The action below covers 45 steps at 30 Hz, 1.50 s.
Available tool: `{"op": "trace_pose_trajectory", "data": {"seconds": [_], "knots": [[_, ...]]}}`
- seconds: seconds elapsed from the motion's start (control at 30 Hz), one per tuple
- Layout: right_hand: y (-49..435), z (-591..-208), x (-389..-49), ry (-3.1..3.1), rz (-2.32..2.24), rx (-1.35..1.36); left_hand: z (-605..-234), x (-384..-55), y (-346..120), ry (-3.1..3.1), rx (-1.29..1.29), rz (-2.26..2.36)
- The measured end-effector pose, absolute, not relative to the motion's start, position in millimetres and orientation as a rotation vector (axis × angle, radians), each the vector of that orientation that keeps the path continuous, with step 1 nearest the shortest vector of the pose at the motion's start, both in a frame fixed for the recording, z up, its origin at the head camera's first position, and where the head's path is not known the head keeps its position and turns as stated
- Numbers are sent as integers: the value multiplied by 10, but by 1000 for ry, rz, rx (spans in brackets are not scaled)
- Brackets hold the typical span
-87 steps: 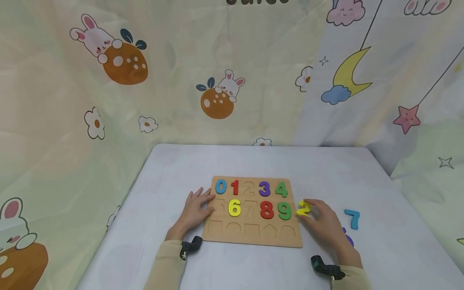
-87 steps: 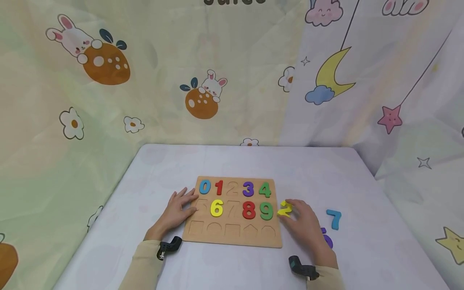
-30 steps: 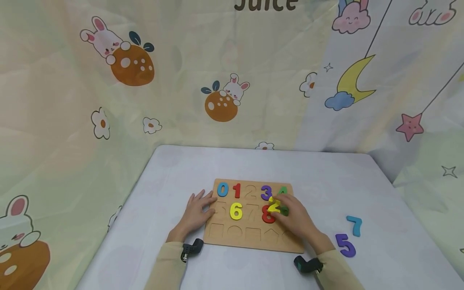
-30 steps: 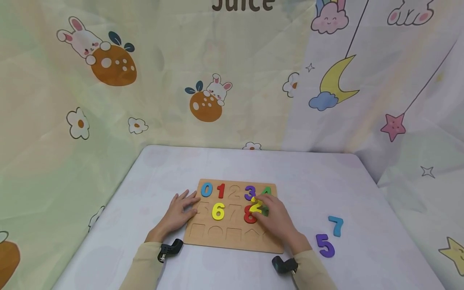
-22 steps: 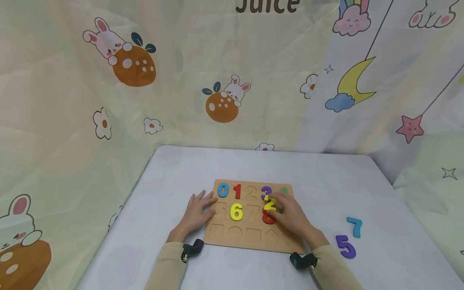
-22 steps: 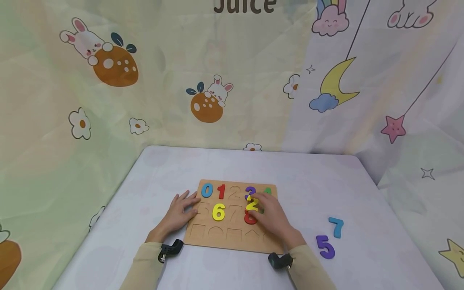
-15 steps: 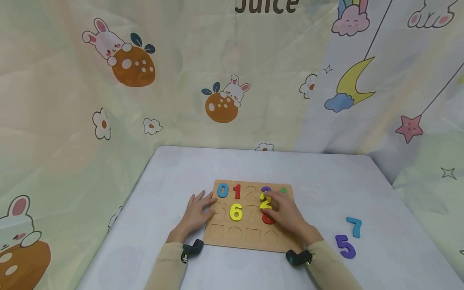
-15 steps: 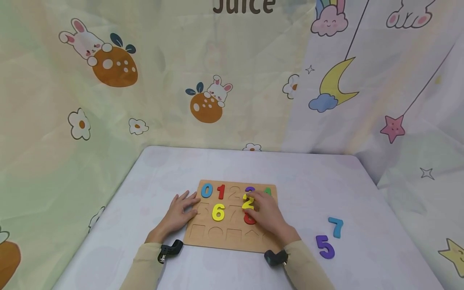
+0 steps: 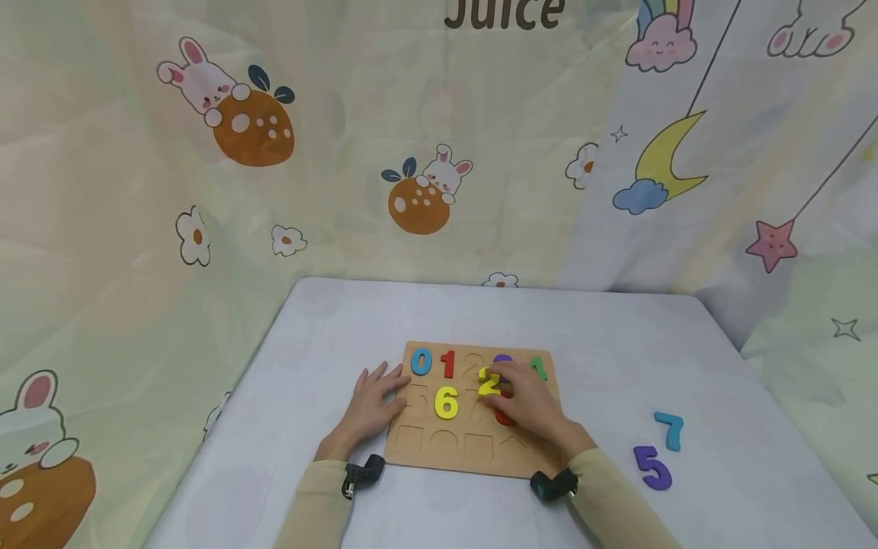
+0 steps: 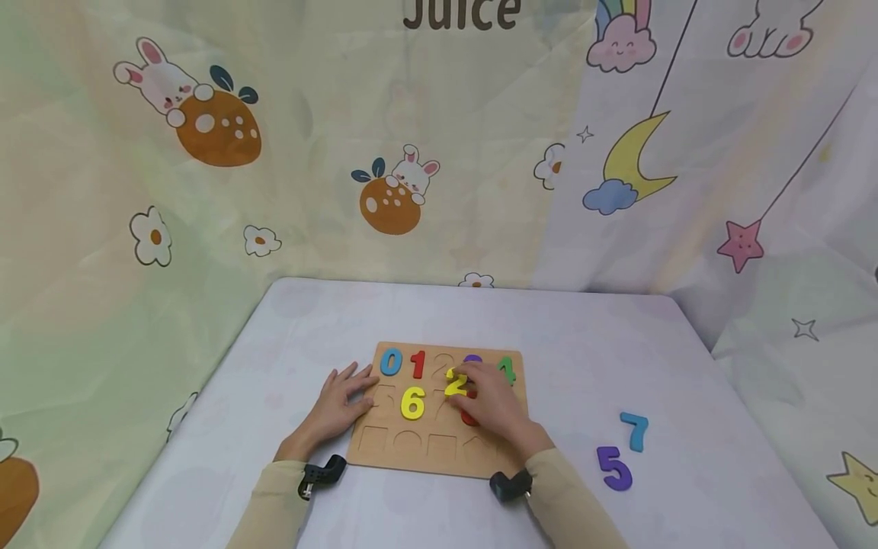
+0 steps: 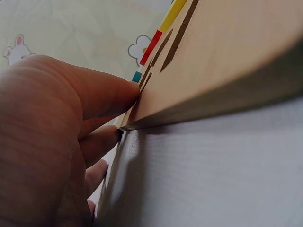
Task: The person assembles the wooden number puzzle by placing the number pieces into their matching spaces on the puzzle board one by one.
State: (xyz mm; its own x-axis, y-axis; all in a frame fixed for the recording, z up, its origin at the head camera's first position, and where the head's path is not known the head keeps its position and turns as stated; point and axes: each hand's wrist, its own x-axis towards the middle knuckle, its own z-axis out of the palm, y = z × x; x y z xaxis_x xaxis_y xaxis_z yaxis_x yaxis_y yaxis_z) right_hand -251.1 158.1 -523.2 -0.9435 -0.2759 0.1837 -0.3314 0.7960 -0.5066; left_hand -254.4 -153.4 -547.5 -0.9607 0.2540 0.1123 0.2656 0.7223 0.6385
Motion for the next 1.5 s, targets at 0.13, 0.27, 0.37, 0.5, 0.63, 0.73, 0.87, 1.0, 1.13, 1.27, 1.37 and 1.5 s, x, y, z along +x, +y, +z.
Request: {"op": "trace_pose_trajectory", "data": {"seconds": [0.13,0.27,0.37,0.5,0.63,0.73,0.87,1.0,1.13,1.27,1.37,1.5], "knots": [[1556,-5205,-2540,-2903,892,465,-5477,-2538,-1534,-2901,-435,-1086],[1542,-5204,-2577,-2934,880,470,-5480,-2531,-1535,-2897,-443,-1091],[1522,-5216,-2603,-2947,844,472,-5479,-2530,-1538,-2889,-455,-1091],[1492,-5213,-2631,-2938,811,484,-5475,-2534,-1538,-2881,-460,-1095],[1469,-5194,-2656,-2937,798,489,-5478,-2536,-1540,-2878,-456,-1110],[1457,-5199,-2685,-2946,779,488,-5483,-2535,-1543,-2875,-461,-1113],[1444,-5221,-2732,-2944,764,495,-5490,-2536,-1544,-2877,-460,-1111],[1427,-5240,-2769,-2940,766,485,-5496,-2537,-1542,-2878,-457,-1102],[1406,-5251,-2791,-2945,778,464,-5495,-2539,-1538,-2878,-453,-1104],[1387,-5253,-2804,-2941,782,454,-5488,-2537,-1536,-2884,-447,-1105],[1376,-5255,-2821,-2937,770,451,-5486,-2534,-1535,-2890,-444,-1101],[1365,-5273,-2850,-2929,754,445,-5492,-2533,-1532,-2887,-443,-1102]]}}
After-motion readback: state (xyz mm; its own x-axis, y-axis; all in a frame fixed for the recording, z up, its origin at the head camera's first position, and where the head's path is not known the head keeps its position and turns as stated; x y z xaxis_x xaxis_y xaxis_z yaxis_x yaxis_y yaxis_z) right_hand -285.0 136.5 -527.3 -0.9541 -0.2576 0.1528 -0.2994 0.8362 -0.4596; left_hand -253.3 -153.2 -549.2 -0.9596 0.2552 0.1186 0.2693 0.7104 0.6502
